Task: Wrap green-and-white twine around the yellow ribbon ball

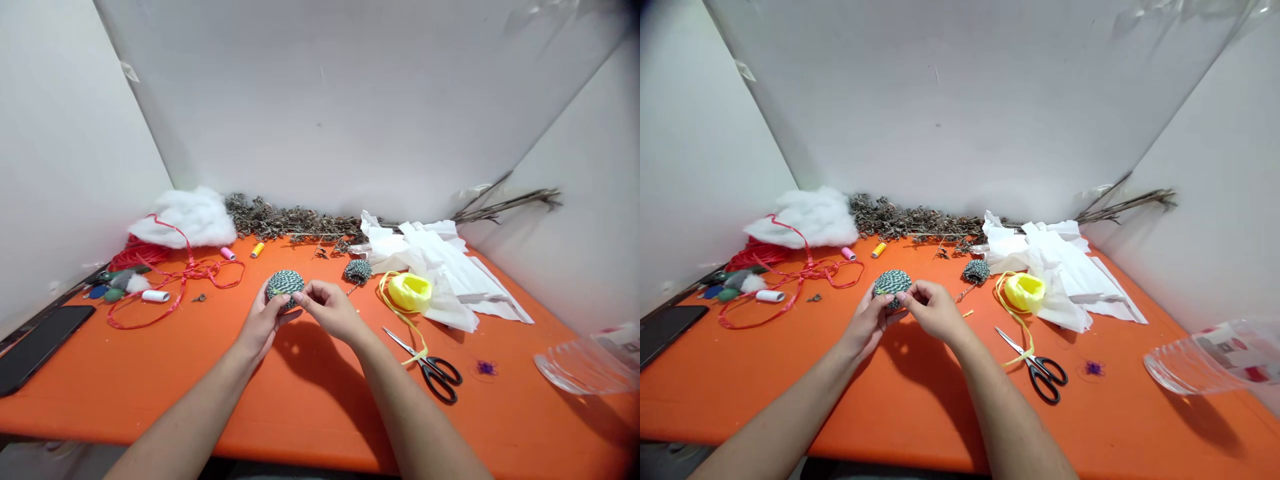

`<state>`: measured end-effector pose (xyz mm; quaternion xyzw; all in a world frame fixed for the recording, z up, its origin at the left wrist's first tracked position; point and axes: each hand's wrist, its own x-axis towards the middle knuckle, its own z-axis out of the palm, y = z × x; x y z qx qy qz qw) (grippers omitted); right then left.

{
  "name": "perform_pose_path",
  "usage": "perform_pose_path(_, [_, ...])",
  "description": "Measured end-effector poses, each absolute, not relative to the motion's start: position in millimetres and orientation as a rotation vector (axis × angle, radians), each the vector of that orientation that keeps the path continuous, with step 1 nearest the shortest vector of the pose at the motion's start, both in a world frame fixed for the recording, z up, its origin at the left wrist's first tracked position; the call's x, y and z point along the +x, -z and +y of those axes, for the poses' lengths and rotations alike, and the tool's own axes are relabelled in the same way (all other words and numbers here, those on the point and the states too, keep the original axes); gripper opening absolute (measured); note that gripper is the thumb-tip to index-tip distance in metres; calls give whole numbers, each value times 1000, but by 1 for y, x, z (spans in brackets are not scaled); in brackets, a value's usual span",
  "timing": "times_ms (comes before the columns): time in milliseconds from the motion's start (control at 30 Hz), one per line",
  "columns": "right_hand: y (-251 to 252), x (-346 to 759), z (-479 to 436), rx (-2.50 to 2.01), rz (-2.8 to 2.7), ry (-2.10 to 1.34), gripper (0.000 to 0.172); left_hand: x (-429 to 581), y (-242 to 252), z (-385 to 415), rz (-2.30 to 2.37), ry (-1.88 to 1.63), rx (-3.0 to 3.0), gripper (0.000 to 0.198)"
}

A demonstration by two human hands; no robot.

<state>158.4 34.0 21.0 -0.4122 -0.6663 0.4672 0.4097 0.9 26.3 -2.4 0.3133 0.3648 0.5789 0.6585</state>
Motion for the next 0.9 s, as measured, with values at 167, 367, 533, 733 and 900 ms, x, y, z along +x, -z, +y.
perform_pose_path(167, [-21,158,34,-1030,-1675,-1171,43,1,1,25,808,-1281,691,40])
perform_pose_path(367, [-20,159,34,-1059,-1669,-1141,42,1,0,24,816,-1264,659,48])
perform_pose_path(533, [-18,159,36,-1056,-1660,-1153,41,1,2,26,828,-1262,607,50])
perform_pose_path(733, [-19,159,37,-1055,-1667,-1158,44,0,4,27,847,-1301,609,50])
perform_pose_path(900, [-20,158,36,-1069,-1707,-1152,45,1,4,28,882,-1317,620,45])
